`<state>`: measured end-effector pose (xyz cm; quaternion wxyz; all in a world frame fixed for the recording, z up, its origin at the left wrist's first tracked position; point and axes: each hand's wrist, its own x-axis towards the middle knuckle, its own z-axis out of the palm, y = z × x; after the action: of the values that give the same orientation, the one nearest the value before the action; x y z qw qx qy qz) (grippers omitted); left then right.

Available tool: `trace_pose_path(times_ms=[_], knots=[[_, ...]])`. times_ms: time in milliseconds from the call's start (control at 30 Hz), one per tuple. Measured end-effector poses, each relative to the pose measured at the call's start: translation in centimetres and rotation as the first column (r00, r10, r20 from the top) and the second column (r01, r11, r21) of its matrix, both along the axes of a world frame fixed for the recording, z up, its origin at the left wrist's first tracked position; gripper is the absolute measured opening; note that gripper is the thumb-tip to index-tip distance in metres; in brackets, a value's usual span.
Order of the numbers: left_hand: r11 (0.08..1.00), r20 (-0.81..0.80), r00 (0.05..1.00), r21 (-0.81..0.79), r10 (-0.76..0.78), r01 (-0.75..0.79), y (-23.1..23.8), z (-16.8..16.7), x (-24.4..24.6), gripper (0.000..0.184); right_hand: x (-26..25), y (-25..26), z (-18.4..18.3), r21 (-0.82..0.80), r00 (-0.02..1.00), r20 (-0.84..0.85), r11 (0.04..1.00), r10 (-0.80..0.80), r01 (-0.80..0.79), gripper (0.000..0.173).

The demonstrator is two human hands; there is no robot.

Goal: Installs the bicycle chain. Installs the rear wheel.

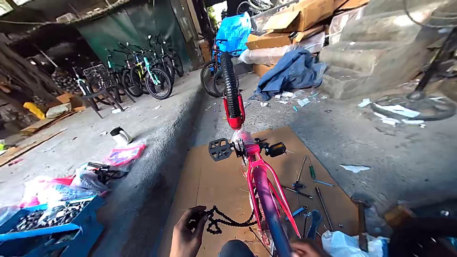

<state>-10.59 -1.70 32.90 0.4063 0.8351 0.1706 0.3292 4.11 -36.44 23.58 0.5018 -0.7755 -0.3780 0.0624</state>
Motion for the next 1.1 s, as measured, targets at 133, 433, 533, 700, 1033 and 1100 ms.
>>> trace_pose_path(times_ms=[133,433,533,700,1033,1100], knots=[[0.995,0.032,0.997,0.069,-0.076,0.074,-3.7,1.9,0.5,0.023,-3.1,10.5,5.1,0.068,0.99,-0.005,0.988,0.141,-0.14,0.046],[0.991,0.263,0.961,-0.077,-0.086,0.11,-5.6,-0.2,1.0,0.022,-5.4,15.5,4.3,-0.105,0.999,-0.038,0.994,0.005,-0.009,0.027],[0.977,0.37,0.917,-0.091,-0.147,0.193,-6.5,-1.1,1.8,0.023,-5.6,15.3,3.3,-0.039,0.994,0.052,0.994,-0.1,0.102,0.053],[0.969,0.386,0.895,-0.009,-0.223,0.246,-6.8,0.3,4.7,0.019,-4.8,15.3,3.6,-0.13,0.995,0.084,0.99,-0.049,0.06,0.054],[0.97,0.137,0.979,-0.169,-0.152,0.175,-8.3,3.0,8.1,0.027,-3.6,12.3,3.3,-0.033,0.985,0.137,0.993,-0.108,0.114,0.025],[0.895,0.15,0.976,-0.395,-0.158,0.206,-8.2,3.3,8.5,0.027,-3.8,12.1,3.8,-0.024,0.986,0.13,0.994,-0.102,0.106,0.025]])
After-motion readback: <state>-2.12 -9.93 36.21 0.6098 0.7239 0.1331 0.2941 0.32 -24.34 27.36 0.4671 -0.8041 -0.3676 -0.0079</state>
